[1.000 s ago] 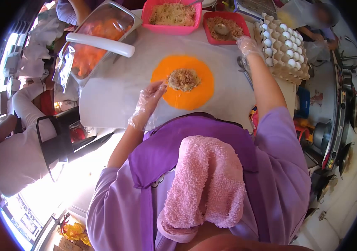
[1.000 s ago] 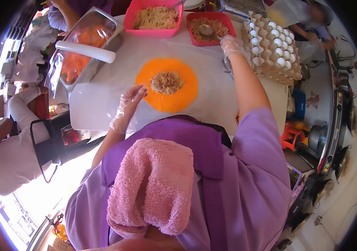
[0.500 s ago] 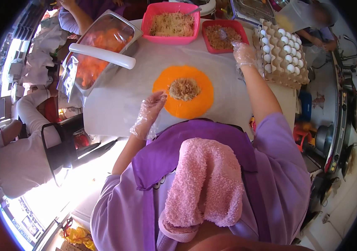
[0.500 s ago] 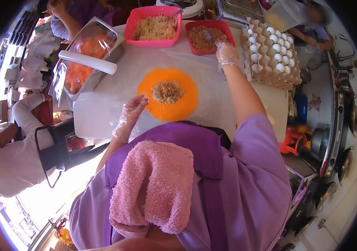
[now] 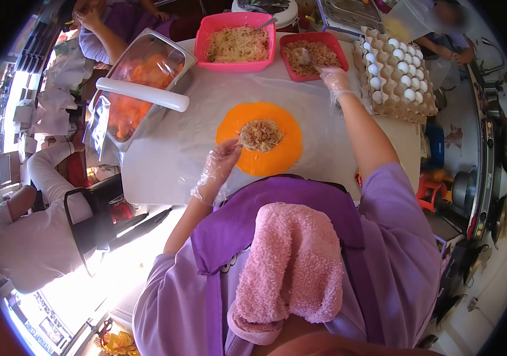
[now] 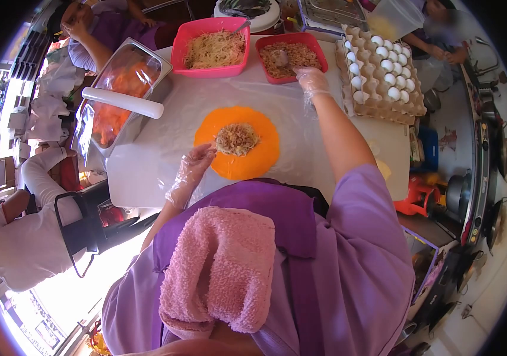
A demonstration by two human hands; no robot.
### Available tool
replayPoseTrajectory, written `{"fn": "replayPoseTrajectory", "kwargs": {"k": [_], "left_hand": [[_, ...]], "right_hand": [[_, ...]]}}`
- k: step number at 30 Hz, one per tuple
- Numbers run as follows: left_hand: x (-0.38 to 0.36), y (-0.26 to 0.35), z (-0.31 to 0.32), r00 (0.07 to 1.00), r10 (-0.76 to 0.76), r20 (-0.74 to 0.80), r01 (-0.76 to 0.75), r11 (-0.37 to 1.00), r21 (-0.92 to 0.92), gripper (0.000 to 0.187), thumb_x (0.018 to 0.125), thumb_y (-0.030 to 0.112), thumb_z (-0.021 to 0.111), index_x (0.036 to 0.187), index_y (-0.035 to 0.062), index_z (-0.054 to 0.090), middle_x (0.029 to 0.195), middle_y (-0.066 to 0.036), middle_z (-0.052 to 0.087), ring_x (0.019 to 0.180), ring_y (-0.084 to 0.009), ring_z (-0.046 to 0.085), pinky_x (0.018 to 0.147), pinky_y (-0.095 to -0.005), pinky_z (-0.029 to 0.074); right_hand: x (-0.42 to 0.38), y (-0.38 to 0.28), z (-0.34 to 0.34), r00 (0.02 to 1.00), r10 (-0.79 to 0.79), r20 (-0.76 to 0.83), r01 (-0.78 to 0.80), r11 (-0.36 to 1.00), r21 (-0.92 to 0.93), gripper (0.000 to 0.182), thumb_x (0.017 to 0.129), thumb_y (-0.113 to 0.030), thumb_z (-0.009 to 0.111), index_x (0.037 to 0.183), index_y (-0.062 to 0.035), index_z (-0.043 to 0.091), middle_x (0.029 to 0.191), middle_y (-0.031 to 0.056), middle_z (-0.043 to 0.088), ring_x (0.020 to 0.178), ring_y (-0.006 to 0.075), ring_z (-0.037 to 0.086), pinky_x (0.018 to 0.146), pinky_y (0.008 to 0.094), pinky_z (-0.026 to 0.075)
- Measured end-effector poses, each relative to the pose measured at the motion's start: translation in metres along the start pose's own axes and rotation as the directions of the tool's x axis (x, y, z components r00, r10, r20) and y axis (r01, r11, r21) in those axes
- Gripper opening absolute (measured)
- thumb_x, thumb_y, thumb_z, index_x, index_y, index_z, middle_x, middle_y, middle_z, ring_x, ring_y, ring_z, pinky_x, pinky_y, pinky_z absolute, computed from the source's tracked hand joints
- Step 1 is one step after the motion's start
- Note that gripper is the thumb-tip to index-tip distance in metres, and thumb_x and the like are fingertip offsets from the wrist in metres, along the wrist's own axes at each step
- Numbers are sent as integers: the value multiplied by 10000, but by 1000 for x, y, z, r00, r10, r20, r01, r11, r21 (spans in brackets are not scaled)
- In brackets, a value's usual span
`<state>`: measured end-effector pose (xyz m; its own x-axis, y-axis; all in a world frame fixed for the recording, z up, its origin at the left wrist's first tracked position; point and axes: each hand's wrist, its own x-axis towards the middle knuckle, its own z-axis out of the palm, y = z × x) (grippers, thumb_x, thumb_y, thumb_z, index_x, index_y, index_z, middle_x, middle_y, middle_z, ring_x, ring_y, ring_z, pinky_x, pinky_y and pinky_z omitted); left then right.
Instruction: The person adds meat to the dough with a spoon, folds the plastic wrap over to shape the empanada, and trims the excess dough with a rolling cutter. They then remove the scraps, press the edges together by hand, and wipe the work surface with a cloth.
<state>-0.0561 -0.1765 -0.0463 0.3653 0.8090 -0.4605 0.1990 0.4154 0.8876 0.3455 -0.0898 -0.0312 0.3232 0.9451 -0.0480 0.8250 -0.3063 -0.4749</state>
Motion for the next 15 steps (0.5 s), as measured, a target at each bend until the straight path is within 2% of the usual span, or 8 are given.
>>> {"fn": "replayPoseTrajectory", "kwargs": {"k": [2, 5, 7, 10, 12, 13, 14, 15], "left_hand": [[-4, 10, 1, 1000, -8, -12, 8, 1000, 20, 428, 896, 136, 621, 1258, -42, 476, 1131, -167, 615, 1074, -202, 583, 930, -291, 460], [-3, 15, 0, 999, 1, -37, 2, 996, 90, 407, 891, 115, 622, 1243, -44, 494, 1107, -159, 627, 1056, -199, 592, 928, -290, 461], [-1, 11, -2, 999, 5, -51, 2, 990, 139, 395, 887, 107, 623, 1232, -46, 506, 1093, -155, 633, 1047, -198, 597, 928, -289, 461], [3, 7, -4, 998, 19, -54, -19, 1000, 11, 378, 877, 106, 633, 1207, -45, 530, 1061, -144, 647, 1024, -191, 607, 926, -288, 459], [3, 7, -5, 998, 7, -58, -5, 999, 48, 394, 883, 114, 622, 1232, -33, 513, 1133, -156, 618, 1067, -184, 583, 936, -301, 454], [10, 9, -3, 998, -5, -61, 8, 999, 41, 394, 883, 114, 622, 1232, -33, 513, 1133, -156, 618, 1067, -184, 583, 936, -301, 454], [16, 9, -2, 990, 109, -90, -102, 992, 70, 412, 875, 114, 628, 1243, -24, 505, 1169, -163, 596, 1094, -192, 568, 948, -317, 447], [4, -4, -1, 974, 190, -124, -178, 979, 99, 432, 867, 115, 634, 1255, -15, 497, 1204, -170, 574, 1121, -200, 552, 959, -333, 441]], "right_hand": [[9, 19, 5, 979, 191, 73, -202, 961, 188, 319, 796, -246, 627, 1089, -130, 677, 1078, 114, 659, 1017, 263, 618, 890, 328, 463], [18, 43, 13, 954, 288, 89, -301, 902, 311, 310, 781, -237, 656, 1053, -91, 689, 1078, 97, 667, 1011, 230, 630, 872, 312, 468], [18, 48, 9, 957, 278, 79, -288, 898, 333, 315, 784, -240, 666, 1057, -85, 686, 1057, 102, 675, 978, 219, 639, 851, 307, 472], [12, 50, 5, 965, 257, 45, -255, 888, 382, 310, 798, -229, 672, 1067, -77, 682, 1005, 102, 692, 906, 180, 641, 802, 290, 475], [2, 49, -1, 968, 248, 26, -237, 884, 403, 299, 809, -216, 670, 1074, -76, 680, 974, 98, 700, 869, 153, 635, 774, 279, 475], [-7, 43, -10, 986, 163, 14, -151, 869, 471, 287, 823, -199, 660, 1083, -76, 676, 943, 83, 699, 837, 131, 618, 747, 270, 474], [-22, 38, -19, 997, 82, 12, -76, 842, 535, 276, 838, -181, 650, 1093, -77, 673, 912, 69, 698, 806, 109, 601, 720, 261, 472], [-55, 0, -39, 973, 202, 107, -228, 822, 522, 270, 851, -162, 639, 1106, -78, 668, 894, 43, 692, 774, 85, 585, 698, 253, 475]]}}
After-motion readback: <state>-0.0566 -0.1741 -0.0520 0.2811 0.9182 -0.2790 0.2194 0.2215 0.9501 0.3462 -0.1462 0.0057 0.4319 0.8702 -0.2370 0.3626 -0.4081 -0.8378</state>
